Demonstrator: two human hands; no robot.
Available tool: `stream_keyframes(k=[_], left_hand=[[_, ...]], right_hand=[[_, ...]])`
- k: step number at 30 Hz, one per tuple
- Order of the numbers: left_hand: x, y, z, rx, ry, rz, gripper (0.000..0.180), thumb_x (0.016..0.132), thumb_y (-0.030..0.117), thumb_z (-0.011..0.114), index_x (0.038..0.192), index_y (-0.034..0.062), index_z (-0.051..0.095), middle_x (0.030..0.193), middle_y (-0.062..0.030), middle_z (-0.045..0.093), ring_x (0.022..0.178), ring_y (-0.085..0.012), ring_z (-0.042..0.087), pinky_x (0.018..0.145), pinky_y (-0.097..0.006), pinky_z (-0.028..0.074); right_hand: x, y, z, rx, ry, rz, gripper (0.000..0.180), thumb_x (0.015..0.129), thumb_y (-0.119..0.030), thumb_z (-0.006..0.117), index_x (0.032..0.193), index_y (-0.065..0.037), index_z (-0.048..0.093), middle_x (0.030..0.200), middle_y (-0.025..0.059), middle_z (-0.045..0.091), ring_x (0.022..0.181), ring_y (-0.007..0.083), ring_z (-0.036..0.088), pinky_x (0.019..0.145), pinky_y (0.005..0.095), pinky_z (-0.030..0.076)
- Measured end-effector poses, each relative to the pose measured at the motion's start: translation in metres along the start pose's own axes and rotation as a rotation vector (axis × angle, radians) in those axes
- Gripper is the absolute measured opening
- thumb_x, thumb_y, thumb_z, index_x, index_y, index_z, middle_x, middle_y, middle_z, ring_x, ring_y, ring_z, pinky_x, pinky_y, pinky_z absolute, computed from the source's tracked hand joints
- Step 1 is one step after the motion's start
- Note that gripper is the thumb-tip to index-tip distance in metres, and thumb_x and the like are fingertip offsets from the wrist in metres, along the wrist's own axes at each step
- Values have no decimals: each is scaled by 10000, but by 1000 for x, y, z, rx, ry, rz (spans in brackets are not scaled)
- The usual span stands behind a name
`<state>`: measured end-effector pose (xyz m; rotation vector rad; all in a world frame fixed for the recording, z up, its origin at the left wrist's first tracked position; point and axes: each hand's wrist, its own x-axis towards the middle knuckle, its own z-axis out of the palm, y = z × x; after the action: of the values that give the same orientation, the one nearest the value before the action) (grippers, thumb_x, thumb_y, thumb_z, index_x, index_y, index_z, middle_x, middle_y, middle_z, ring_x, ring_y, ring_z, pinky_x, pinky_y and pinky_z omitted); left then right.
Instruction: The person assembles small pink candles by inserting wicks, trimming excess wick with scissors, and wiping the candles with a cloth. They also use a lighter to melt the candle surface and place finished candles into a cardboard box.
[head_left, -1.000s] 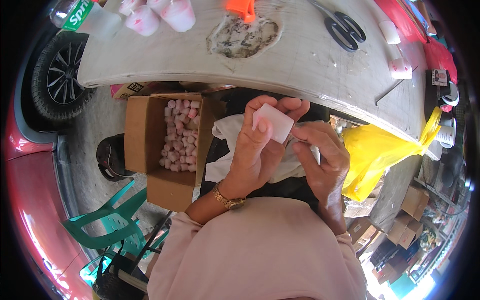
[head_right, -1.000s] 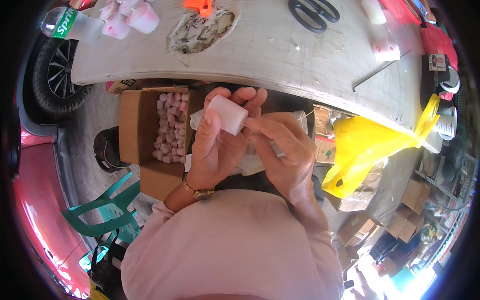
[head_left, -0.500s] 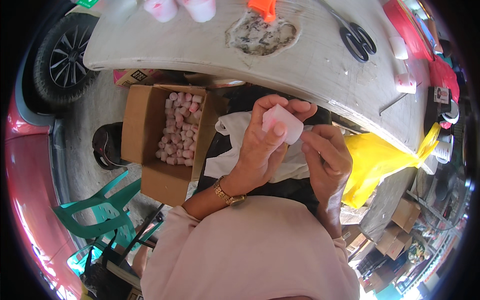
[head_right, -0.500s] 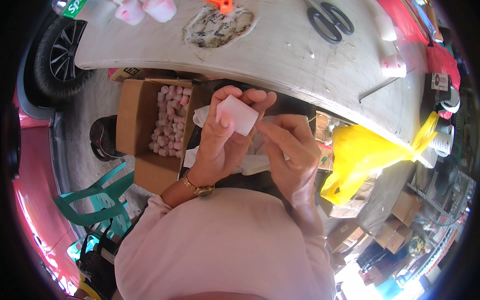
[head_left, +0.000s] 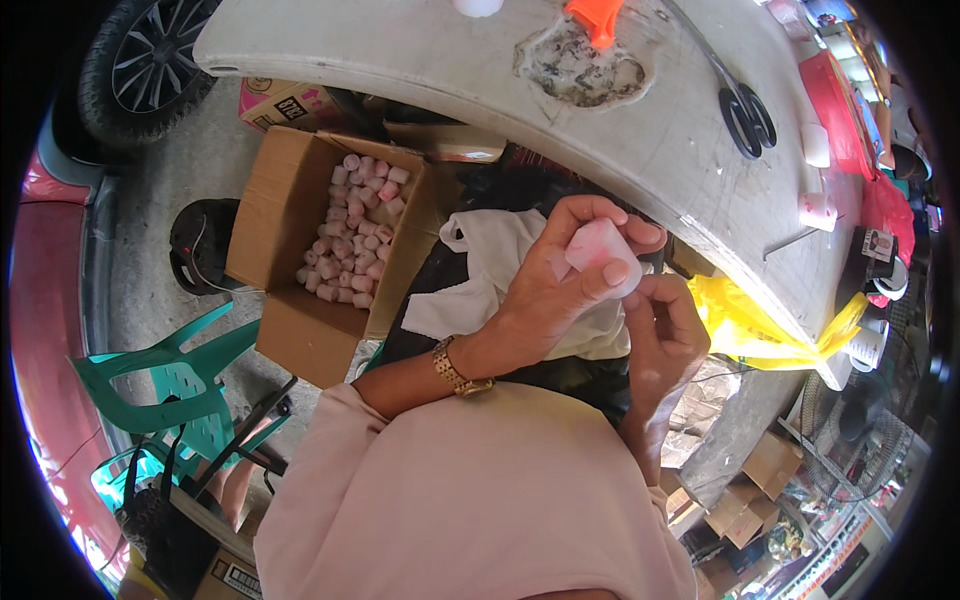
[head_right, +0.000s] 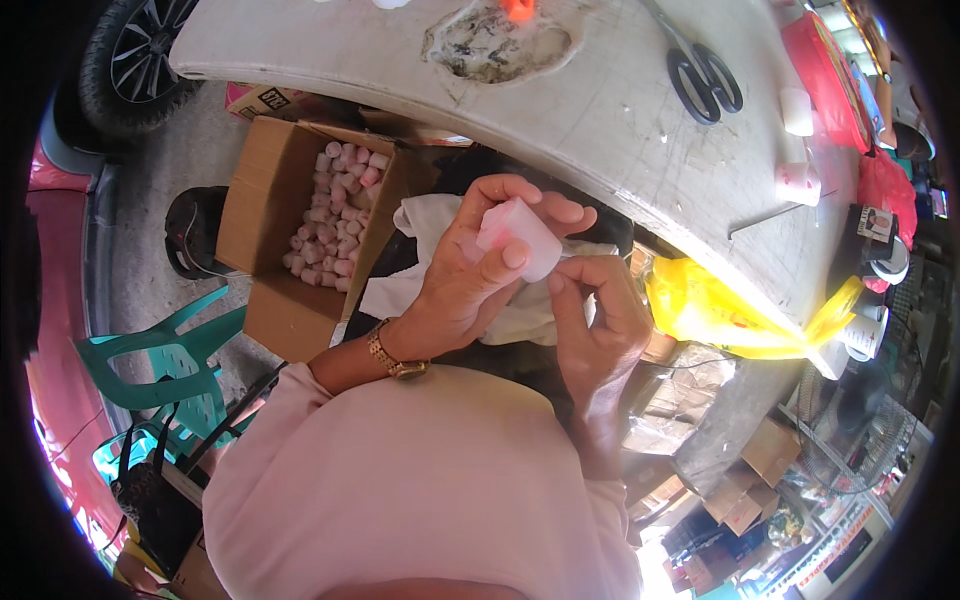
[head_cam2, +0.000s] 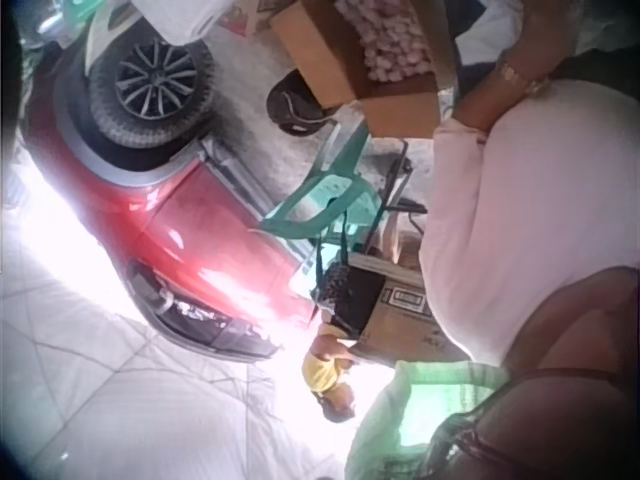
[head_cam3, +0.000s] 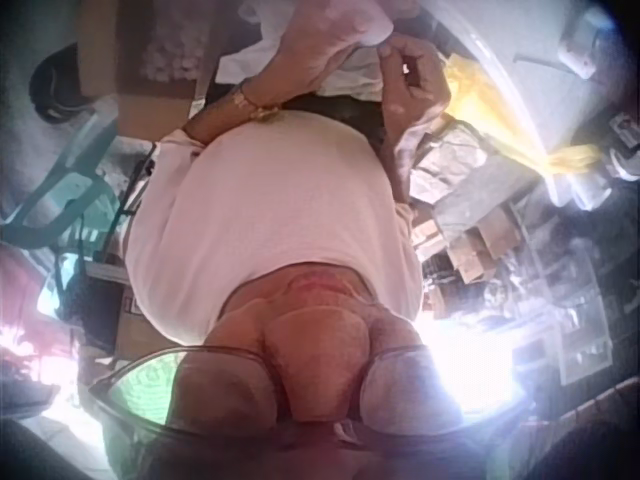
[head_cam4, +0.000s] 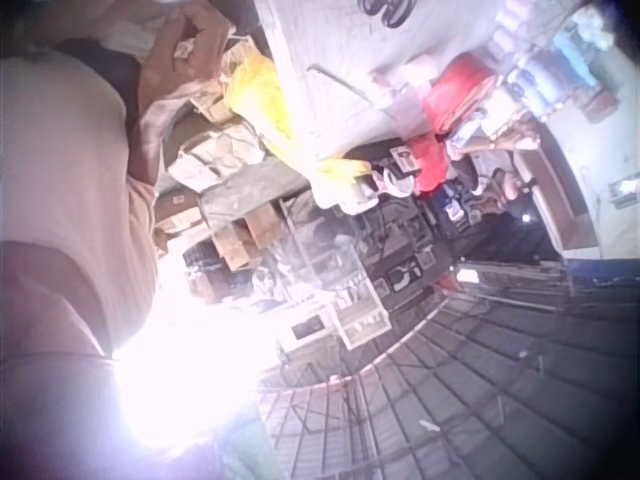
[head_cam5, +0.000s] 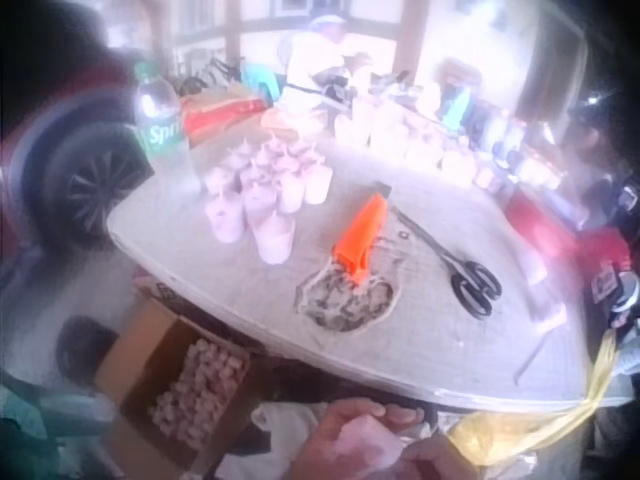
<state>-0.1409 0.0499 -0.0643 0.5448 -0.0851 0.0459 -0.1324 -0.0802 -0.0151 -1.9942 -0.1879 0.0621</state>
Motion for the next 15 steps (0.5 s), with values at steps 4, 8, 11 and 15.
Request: stream_keyframes(k=[4, 8, 11, 15], left_hand=[[-1, 0, 1, 29, -9, 4, 470, 908, 235, 680, 1253, 108, 388, 1271, -145, 528, 1297, -293, 458, 1107, -442, 355], [-1, 1, 2, 52, -17, 5, 475, 902, 234, 687, 1249, 105, 389, 1270, -142, 530, 1293, -287, 462, 1106, -440, 353], [0, 0, 2, 60, -30, 13, 474, 902, 233, 688, 1246, 102, 390, 1268, -142, 532, 1293, -286, 462, 1106, -439, 353], [0, 0, 2, 29, -26, 14, 472, 902, 232, 688, 1244, 96, 392, 1263, -142, 535, 1292, -285, 464, 1099, -437, 362]], right_hand=[[-1, -1, -1, -49, -2, -22, 51, 818, 45, 658, 837, 16, 620, 723, 68, 593, 608, 134, 513, 575, 266, 411], [0, -3, 3, -102, 7, -63, 33, 840, 32, 641, 840, 17, 612, 691, 71, 580, 591, 139, 516, 563, 271, 412], [1, -5, 6, -125, -14, -113, 77, 906, -37, 599, 841, 4, 605, 683, 21, 552, 609, 80, 457, 561, 229, 374], [1, -7, 7, -97, -38, -38, 18, 866, 34, 619, 853, 25, 612, 690, 71, 583, 606, 119, 539, 564, 261, 420]])
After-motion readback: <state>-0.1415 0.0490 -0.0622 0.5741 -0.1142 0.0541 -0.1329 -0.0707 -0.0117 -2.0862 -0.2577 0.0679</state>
